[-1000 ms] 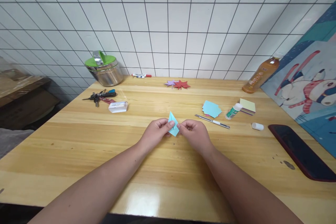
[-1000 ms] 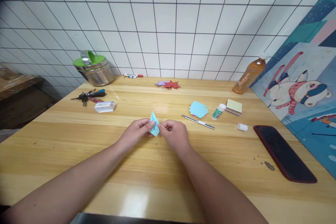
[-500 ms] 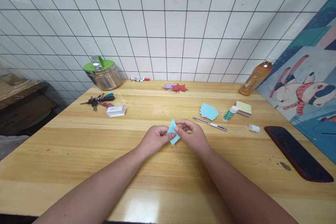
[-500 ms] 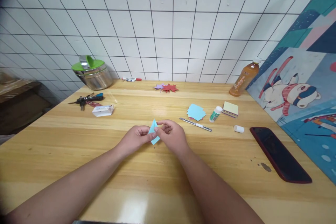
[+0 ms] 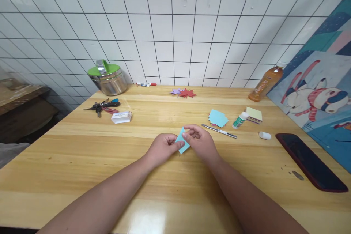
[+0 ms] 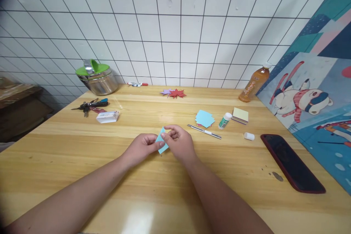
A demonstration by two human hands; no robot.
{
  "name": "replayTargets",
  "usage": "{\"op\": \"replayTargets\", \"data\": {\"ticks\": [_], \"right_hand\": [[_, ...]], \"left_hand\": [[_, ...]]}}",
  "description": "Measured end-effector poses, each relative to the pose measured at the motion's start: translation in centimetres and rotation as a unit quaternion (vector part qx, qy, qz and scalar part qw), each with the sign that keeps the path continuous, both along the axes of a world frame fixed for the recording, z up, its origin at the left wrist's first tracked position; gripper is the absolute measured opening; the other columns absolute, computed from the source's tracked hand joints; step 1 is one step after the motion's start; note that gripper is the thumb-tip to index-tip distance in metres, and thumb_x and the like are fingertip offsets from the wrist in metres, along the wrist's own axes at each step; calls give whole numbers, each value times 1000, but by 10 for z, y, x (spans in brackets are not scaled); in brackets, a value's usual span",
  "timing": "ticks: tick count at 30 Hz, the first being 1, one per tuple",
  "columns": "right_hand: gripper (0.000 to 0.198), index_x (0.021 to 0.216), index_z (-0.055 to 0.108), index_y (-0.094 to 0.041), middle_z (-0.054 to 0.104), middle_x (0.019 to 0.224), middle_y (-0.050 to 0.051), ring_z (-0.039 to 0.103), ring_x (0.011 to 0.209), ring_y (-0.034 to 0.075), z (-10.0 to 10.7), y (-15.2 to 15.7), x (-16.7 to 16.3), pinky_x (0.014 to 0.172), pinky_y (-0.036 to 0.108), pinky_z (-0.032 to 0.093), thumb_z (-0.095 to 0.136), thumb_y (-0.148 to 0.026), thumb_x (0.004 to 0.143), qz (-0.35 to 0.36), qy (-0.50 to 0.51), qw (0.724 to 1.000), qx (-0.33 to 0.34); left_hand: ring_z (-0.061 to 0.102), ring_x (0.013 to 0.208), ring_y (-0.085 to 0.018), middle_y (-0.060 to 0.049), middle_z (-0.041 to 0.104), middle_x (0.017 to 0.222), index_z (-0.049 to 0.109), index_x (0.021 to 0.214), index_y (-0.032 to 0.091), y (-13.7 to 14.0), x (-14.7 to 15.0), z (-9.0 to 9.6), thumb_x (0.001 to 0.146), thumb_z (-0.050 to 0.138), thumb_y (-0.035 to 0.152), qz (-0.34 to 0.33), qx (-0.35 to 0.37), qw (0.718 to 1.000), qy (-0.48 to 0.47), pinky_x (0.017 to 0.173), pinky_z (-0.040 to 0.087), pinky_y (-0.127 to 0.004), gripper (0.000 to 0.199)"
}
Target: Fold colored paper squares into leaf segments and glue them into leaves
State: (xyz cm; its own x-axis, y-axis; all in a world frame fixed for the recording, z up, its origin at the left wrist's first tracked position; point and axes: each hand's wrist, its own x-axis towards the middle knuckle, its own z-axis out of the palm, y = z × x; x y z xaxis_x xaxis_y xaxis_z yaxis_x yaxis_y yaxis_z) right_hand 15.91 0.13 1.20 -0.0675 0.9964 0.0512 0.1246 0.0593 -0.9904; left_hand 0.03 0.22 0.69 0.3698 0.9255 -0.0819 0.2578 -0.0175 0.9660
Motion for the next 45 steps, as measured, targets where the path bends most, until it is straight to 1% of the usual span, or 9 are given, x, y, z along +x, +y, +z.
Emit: {"op": "replayTargets", "data": {"ticks": [6, 15, 20, 27, 31, 33, 36, 40, 45], "right_hand": [[16, 64, 59, -17, 56, 57, -2, 50, 53, 11, 1, -1, 1, 51, 22, 40, 55, -30, 72, 17, -74, 997, 9], [17, 72, 59, -19, 58, 62, -1, 52, 54, 11, 1, -3, -1, 51, 22, 41, 53, -34, 76, 4, -115, 993, 26], [26, 92, 63, -18, 61, 72, 1, 54, 58, 12, 0, -2, -1, 53, 23, 45, 59, -34, 72, -1, -56, 998, 26], [18, 60, 54, -17, 55, 56, -2, 49, 52, 11, -1, -1, 0, 49, 22, 41, 59, -31, 70, -13, -30, 999, 7], [18, 66, 57, -17, 58, 62, 0, 52, 55, 12, -2, 1, 1, 51, 23, 44, 58, -33, 73, 11, -15, 1000, 6], [19, 86, 61, -17, 61, 76, 3, 55, 62, 13, -1, 0, 3, 54, 24, 46, 57, -32, 75, 7, -23, 999, 42], [32, 110, 55, -23, 58, 97, 5, 56, 73, 13, 3, -5, 7, 59, 24, 49, 51, -21, 78, 29, -97, 980, 172], [36, 107, 58, -26, 56, 102, 5, 54, 90, 16, 7, -8, 12, 79, 29, 47, 46, -9, 77, 119, -212, 920, 309], [28, 101, 61, -26, 58, 98, 5, 55, 90, 16, 2, -5, 13, 78, 29, 46, 52, -13, 78, 119, -268, 895, 335]], "left_hand": [[48, 58, -11, 1, 57, 61, 64, 70, 12, 4, -3, -3, 72, 61, 44, 50, 7, 998, -34, 56, 36, -21, 32], [52, 61, -13, 0, 61, 65, 66, 72, 14, 4, -2, 3, 70, 63, 43, 68, 1, 997, -46, 60, 38, -22, 30], [49, 59, -12, 2, 58, 61, 64, 69, 13, 3, -2, 1, 72, 60, 43, 16, -1, 999, -33, 58, 37, -22, 30], [27, 49, -7, 6, 29, 51, 46, 53, 15, 0, -1, -1, 74, 56, 44, -61, 12, 997, 49, 47, 22, -21, 37], [34, 50, -8, 5, 38, 52, 52, 56, 15, 1, -2, 0, 71, 59, 46, -48, -11, 998, 23, 50, 28, -21, 35], [42, 54, -10, 3, 48, 56, 59, 62, 14, 3, -3, 2, 70, 61, 45, -16, -39, 999, -26, 54, 33, -22, 33], [50, 61, -11, 0, 60, 65, 65, 73, 13, 5, -6, 5, 68, 66, 42, 33, -101, 987, -121, 61, 38, -23, 29], [54, 70, -12, -4, 65, 78, 69, 83, 15, 5, -10, 7, 67, 70, 35, 45, -161, 966, -199, 64, 42, -22, 26], [55, 69, -11, -4, 64, 76, 68, 81, 13, 5, -12, 5, 68, 70, 29, 46, -172, 957, -231, 62, 42, -21, 21]]}}
